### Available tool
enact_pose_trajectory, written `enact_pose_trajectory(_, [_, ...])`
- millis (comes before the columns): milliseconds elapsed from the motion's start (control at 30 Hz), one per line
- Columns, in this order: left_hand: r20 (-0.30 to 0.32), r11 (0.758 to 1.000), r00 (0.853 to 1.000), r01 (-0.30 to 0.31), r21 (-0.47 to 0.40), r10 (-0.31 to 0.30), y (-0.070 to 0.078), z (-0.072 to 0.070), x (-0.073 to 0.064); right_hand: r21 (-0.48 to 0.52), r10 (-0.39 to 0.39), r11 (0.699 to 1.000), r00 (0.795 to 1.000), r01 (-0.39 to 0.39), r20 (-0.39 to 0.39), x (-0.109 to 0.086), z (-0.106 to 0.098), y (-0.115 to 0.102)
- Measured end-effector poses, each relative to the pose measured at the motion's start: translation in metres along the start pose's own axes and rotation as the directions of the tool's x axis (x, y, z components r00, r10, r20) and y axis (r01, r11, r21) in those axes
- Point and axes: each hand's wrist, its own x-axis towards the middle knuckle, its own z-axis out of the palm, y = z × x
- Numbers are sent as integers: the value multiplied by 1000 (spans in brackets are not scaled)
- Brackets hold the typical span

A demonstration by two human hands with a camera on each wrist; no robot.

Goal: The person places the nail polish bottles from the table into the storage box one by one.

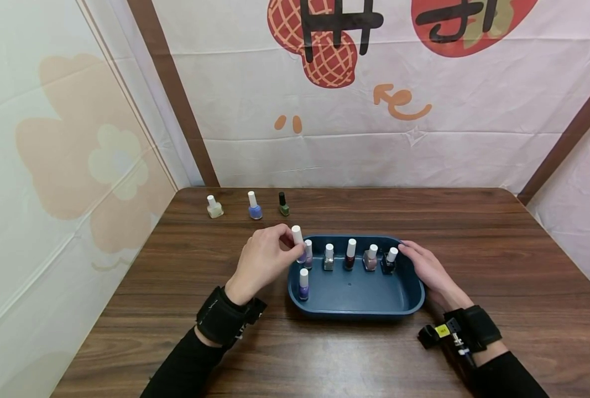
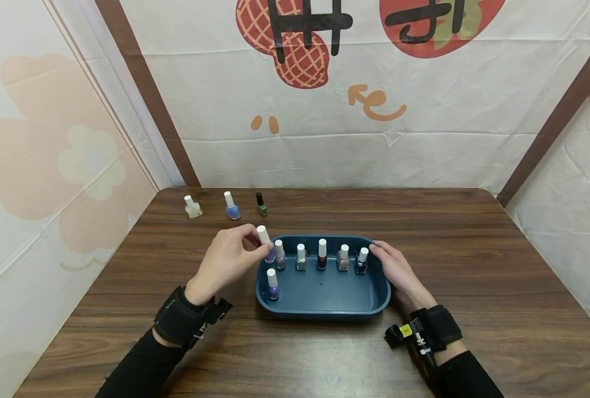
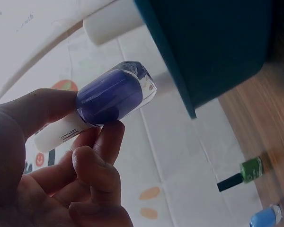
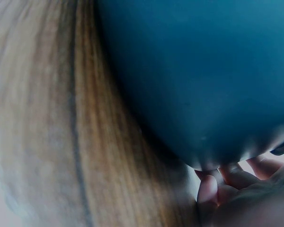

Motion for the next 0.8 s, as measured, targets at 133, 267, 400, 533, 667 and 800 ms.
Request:
enact_pose_trajectory(133, [9, 1000, 1000, -6, 12, 6, 2, 6, -1, 7, -5, 1000, 1000, 5, 1, 0, 0, 1])
enact_pose_trajectory(267, [25, 1000, 999, -25, 16, 24, 4, 10, -3, 2, -7, 1000, 1000, 7, -1, 1, 0, 1])
enact_pose_trajectory(400, [30, 999, 999, -46, 6, 45, 7, 14, -5, -3, -3, 1000, 1000, 3, -3, 1, 0, 1])
enact_pose_trajectory(533, [27, 998, 997, -67, 6, 67, 8, 18, -7, -6, 2, 1000, 1000, -2, 0, 1, 0, 0])
enact_pose_trajectory(667, [31, 996, 996, -87, 19, 87, 9, 23, -7, -2, 3, 1000, 1000, -3, 5, 0, 0, 0])
enact_pose_trajectory(800, [44, 995, 995, -95, 40, 93, 10, 27, -9, 2, 2, 1000, 1000, -2, 8, 0, -1, 0])
